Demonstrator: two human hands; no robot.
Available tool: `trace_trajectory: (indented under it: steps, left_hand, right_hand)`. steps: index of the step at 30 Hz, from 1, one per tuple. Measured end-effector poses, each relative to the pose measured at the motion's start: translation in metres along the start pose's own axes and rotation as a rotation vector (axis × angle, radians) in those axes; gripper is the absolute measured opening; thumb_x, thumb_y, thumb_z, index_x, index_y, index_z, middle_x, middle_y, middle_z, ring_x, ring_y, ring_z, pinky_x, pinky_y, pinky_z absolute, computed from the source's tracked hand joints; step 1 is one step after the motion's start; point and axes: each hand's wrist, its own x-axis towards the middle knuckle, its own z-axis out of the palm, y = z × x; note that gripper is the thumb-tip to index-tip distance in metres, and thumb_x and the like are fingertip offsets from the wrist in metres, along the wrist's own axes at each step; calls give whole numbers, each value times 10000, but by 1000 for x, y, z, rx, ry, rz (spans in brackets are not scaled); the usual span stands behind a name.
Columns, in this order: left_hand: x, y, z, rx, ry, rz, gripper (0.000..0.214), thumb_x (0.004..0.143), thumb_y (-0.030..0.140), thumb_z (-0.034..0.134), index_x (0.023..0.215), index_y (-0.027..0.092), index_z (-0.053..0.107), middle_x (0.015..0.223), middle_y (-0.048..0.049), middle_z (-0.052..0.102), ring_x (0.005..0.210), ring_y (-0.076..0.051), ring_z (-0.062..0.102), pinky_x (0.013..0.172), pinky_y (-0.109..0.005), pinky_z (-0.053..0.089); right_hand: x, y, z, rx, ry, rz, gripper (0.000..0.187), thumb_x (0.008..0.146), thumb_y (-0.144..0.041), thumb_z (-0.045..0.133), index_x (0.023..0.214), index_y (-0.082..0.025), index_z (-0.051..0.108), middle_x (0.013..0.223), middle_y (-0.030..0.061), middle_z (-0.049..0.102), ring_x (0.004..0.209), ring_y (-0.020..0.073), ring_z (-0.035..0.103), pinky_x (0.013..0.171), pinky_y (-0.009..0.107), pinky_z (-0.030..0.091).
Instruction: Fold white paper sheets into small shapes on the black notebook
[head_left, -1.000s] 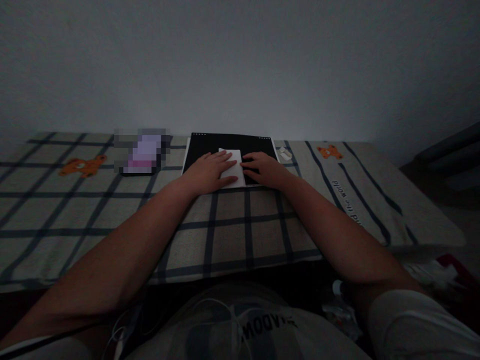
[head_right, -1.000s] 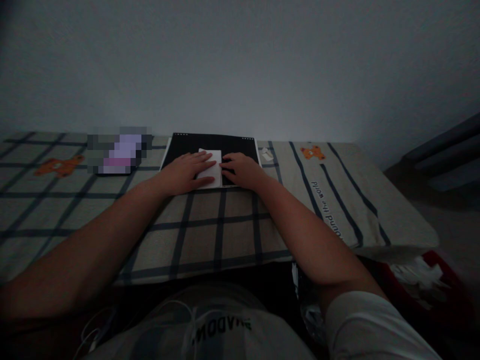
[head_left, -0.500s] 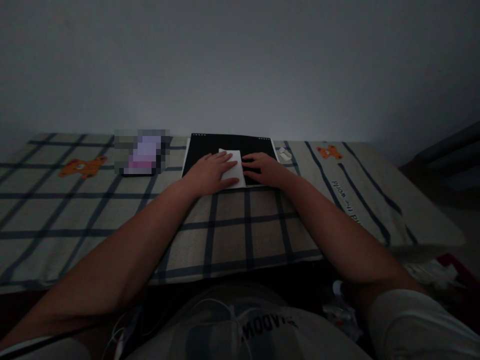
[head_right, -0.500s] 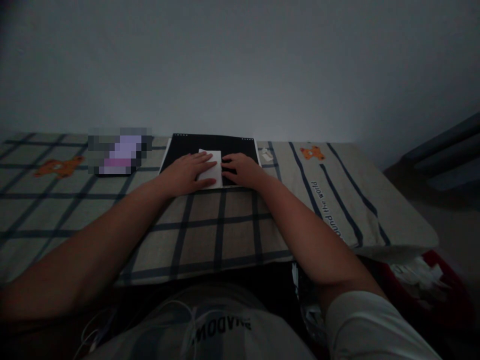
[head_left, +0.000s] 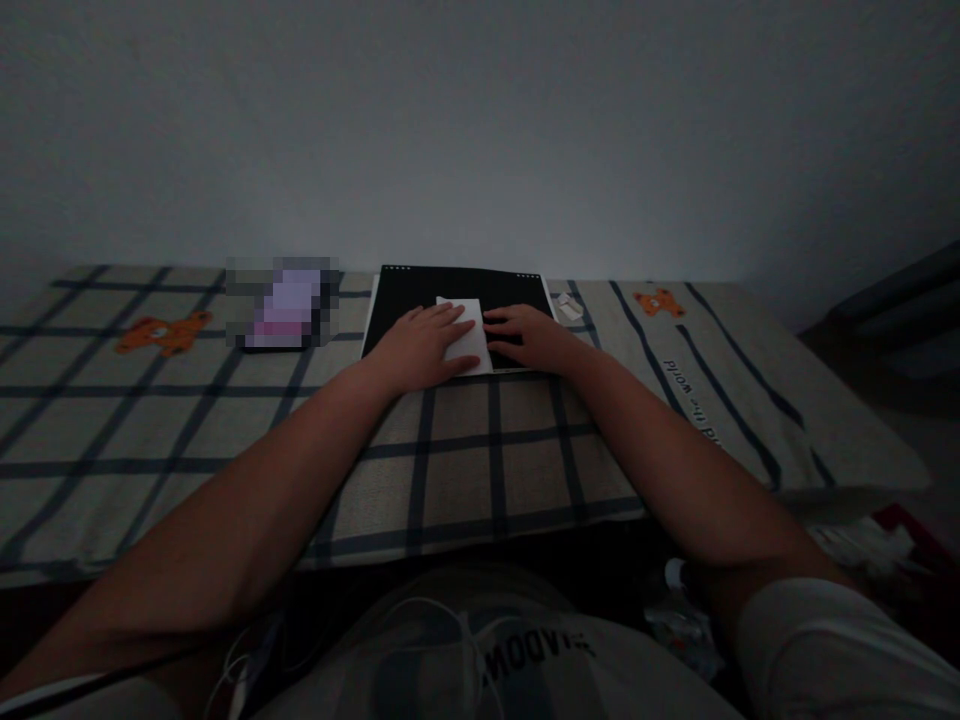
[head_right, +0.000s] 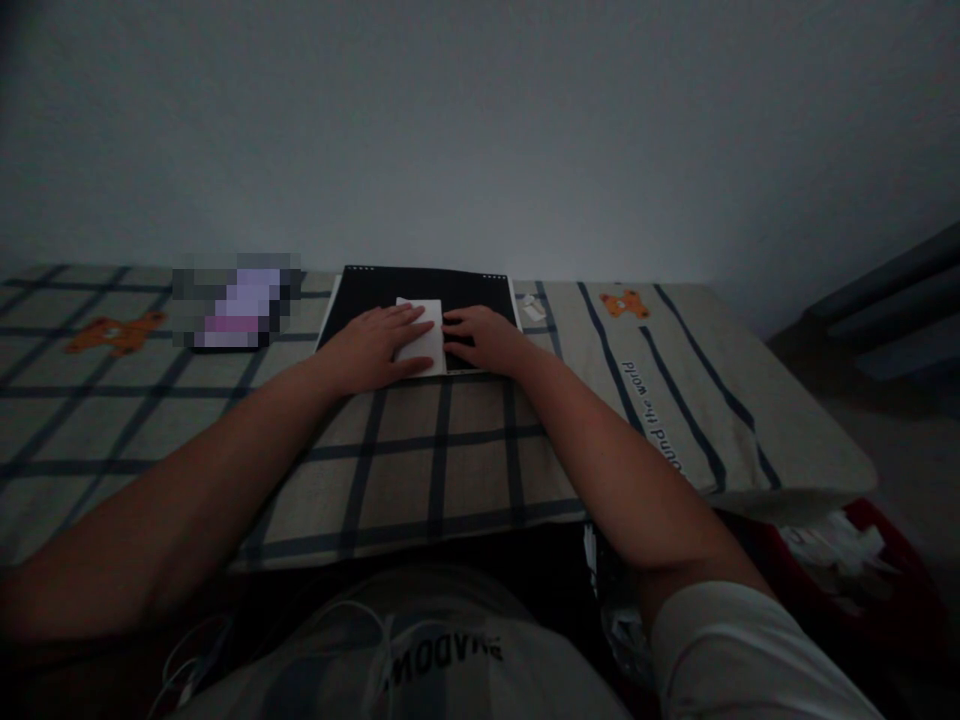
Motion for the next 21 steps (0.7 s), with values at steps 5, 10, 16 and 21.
trace_trajectory:
  steps: [5, 10, 16, 21]
  left_hand:
    - [0, 4, -1, 33, -8, 0, 712, 1050, 588, 472, 1620, 161, 459, 1726, -155, 362, 1600, -318, 335, 1295, -464, 256]
    - [1, 4, 0, 45, -8, 21, 709, 1062, 560, 460, 1618, 119, 448, 1724, -178, 355, 1606, -308, 326, 1298, -425, 253]
    - [2, 3, 2, 34, 14, 29, 699, 1062, 562, 457, 1614, 133, 457, 1719, -167, 371, 1604, -298, 334, 1300, -415, 255]
    - [2, 3, 3, 23, 11, 24, 728, 1051, 574, 481, 1617, 118, 452, 1724, -178, 355, 1605, -309, 330, 1307, -408, 245]
  right_hand:
    - [1, -2, -1, -3, 0, 23, 325, 973, -262, 688, 1281, -235, 786, 1442, 125, 695, 1344, 299, 627, 1161, 544, 460]
    - [2, -7, -3, 13, 10, 38, 323, 953, -235, 712, 1266, -242, 793, 1423, 119, 710, 1328, 303, 644, 1154, 550, 468]
    - [-3, -4, -12, 34, 5, 42, 285, 959, -287, 726, 1232, -265, 803, 1366, 92, 741, 1283, 282, 671, 1122, 521, 510]
    - [-5, -2, -18, -2, -13, 54, 336, 909, -382, 797, 1211, -234, 813, 1353, 120, 737, 1273, 300, 667, 1128, 509, 507]
